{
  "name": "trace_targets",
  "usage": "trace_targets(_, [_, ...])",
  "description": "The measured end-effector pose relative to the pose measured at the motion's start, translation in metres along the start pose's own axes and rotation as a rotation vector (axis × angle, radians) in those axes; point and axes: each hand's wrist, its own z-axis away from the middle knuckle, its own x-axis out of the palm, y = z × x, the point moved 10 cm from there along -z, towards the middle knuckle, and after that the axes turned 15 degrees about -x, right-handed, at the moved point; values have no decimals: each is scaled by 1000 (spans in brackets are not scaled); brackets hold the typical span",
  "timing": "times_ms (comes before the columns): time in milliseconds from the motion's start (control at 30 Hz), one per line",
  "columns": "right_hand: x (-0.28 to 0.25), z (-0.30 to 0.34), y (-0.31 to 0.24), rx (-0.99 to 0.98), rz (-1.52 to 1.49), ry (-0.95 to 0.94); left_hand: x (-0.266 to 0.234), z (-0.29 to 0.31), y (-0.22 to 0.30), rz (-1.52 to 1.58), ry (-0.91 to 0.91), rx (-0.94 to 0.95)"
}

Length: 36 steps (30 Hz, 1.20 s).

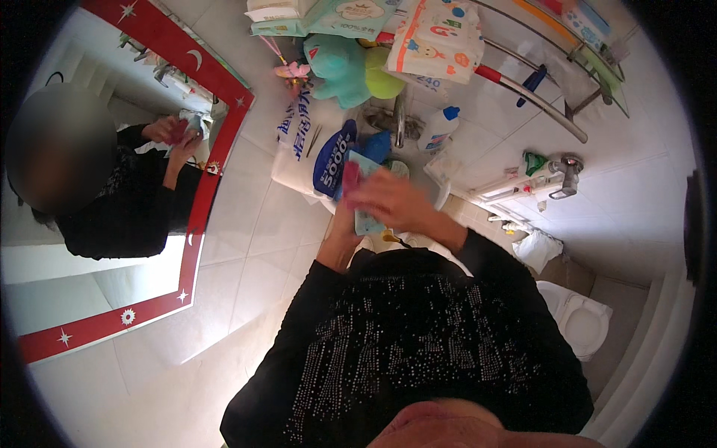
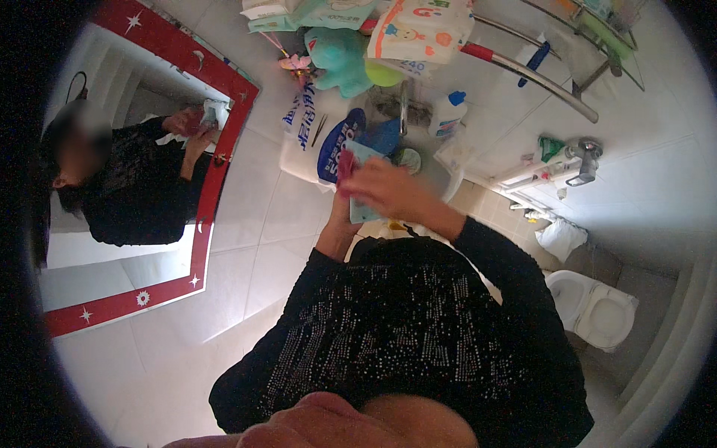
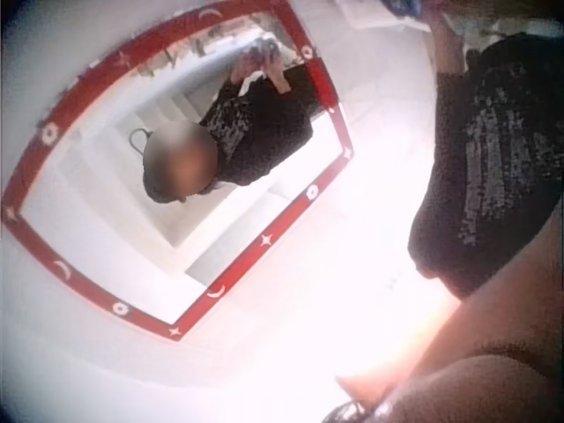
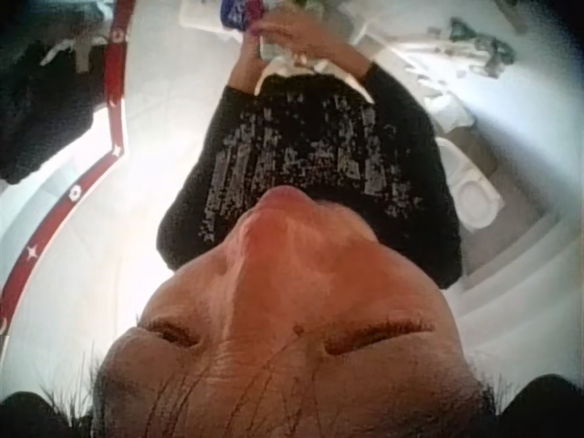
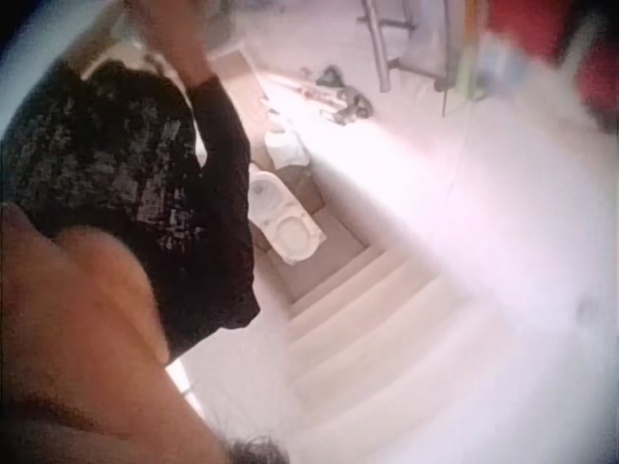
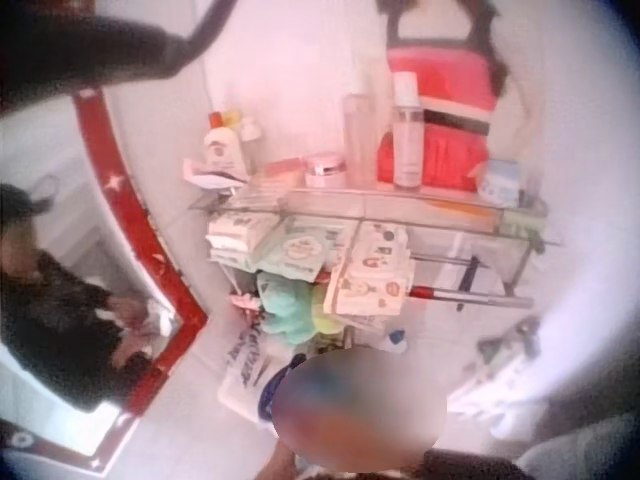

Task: The person repeatedly wipes the surfaces of several small rectangular packages with a pink cloth in a bathroom. They pick up each package from a shelf, wipe it on multiple sides, and place it back on the shelf, repeating this process for multiple items.

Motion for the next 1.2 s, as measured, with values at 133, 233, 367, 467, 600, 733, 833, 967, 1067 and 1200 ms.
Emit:
trace_targets(133, [14, 9, -18, -8, 2, -27, -42, -6, 2, -56, -23, 101])
trace_targets(233, [3, 9, 8, 85, 52, -13, -43, -8, 0, -294, 128, 30])
trace_targets(367, [10, 13, -2, 49, -42, 4, -55, -20, 16, -190, 59, 133])
trace_targets(467, [32, 35, -13, 183, -377, -76, -42, -6, 36, -159, 232, 170])
trace_targets(600, [9, 75, 19, 821, -1100, 416, -57, -12, 47, -169, 202, 108])
trace_targets(733, [-51, 68, 33, 819, -812, 693, -18, 0, 37, -220, 178, 68])
trace_targets(833, [-31, 13, 3, 249, 3, 141, -10, -1, 26, -246, 135, 34])
trace_targets(967, [-4, 34, 33, 233, 318, 116, -18, -16, 2, -231, 120, 19])
trace_targets(1067, [-25, 87, 92, 659, -1, 508, -1, 1, -7, -236, 166, -80])
trace_targets(1200, [-48, 71, 71, 715, -69, 495, -1, 4, 7, -435, 130, -20])
